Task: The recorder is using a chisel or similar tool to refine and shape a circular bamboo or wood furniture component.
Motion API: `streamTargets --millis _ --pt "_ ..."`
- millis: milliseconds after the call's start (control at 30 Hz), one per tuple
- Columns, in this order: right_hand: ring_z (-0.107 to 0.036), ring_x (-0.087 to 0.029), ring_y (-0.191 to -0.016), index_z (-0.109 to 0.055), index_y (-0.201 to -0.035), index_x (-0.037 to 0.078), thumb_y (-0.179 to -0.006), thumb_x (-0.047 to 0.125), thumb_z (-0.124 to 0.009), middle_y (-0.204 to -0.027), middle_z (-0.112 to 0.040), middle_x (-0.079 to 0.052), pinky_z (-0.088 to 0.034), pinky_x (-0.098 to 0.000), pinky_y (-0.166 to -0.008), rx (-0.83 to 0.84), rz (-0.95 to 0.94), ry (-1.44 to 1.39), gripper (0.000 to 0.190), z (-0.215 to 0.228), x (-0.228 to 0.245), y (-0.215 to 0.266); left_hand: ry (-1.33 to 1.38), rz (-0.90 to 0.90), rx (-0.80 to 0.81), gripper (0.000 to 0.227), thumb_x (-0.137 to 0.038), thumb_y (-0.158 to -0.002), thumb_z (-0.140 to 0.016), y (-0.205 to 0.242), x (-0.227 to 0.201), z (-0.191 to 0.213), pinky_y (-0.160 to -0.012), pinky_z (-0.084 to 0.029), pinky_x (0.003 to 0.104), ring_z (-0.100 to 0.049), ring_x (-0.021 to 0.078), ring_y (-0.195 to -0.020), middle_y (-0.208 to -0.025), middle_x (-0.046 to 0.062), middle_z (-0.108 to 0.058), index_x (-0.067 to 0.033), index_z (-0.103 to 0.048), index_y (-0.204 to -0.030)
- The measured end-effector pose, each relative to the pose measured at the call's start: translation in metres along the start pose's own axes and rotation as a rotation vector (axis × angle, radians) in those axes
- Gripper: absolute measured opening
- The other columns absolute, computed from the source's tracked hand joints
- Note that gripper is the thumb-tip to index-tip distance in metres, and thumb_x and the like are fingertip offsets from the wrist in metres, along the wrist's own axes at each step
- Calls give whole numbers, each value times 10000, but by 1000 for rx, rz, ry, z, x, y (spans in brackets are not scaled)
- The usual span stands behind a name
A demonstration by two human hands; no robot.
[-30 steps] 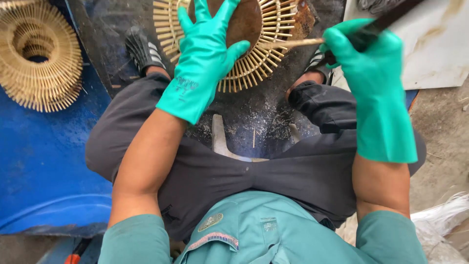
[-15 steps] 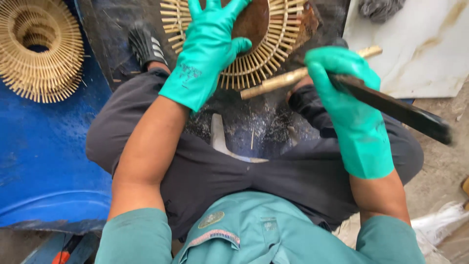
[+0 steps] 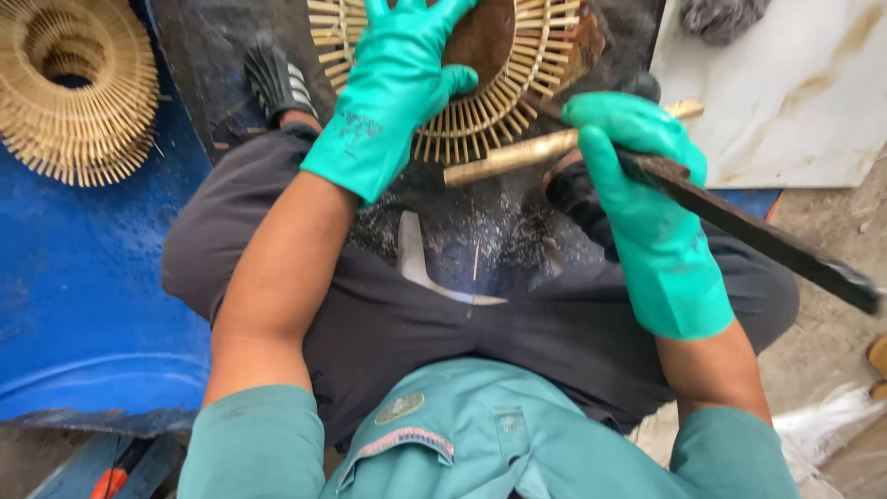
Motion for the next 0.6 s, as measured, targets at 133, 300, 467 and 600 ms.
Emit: streamTargets --millis 133,300,467,600 --pt "-728 -252 -1127 -695 -1222 -2 -1148 69 -673 -1212 -728 -157 -594 -342 -1043 27 -35 -12 104 -4 -2 -1 119 18 53 776 -289 -796 -927 -2 10 -10 -1090 -475 581 -488 479 -1338 -1419 136 -586 -286 -541 -1469" --pt "-725 -256 -1120 -682 -1215 20 -1133 70 -688 -1214 -723 -148 -599 -351 -1036 -27 29 -35 97 -3 -15 -2 -51 -136 -108 859 -243 -662 -972 -8 -5 7 -989 -485 608 -419 593 -1309 -1439 226 -538 -251 -597 -1434" --pt "-719 -261 -1133 -693 -1228 19 -1098 46 -688 -1254 -717 -149 -592 -352 -1034 -21 -7 -66 133 -5 -10 4 155 46 124 777 -320 -819 -891 -2 13 -17 -1171 -435 564 -456 457 -1417 -1498 115 -533 -333 -500 -1490" --pt "-720 -269 -1133 -703 -1225 -3 -1089 -19 -703 -1219 -730 -155 -580 -354 -1041 20 -14 30 137 -8 -13 -3 -57 -17 41 910 -304 -745 -976 -5 17 -15 -1105 -452 593 -267 548 -1455 -1606 193 -362 -358 -522 -1532"
Point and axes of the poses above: each hand's wrist, its own y-axis away from the middle knuckle, its own z-axis out of the back of the hand, x = y × z, the point moved 7 cm from there along -y, towards the middle knuckle
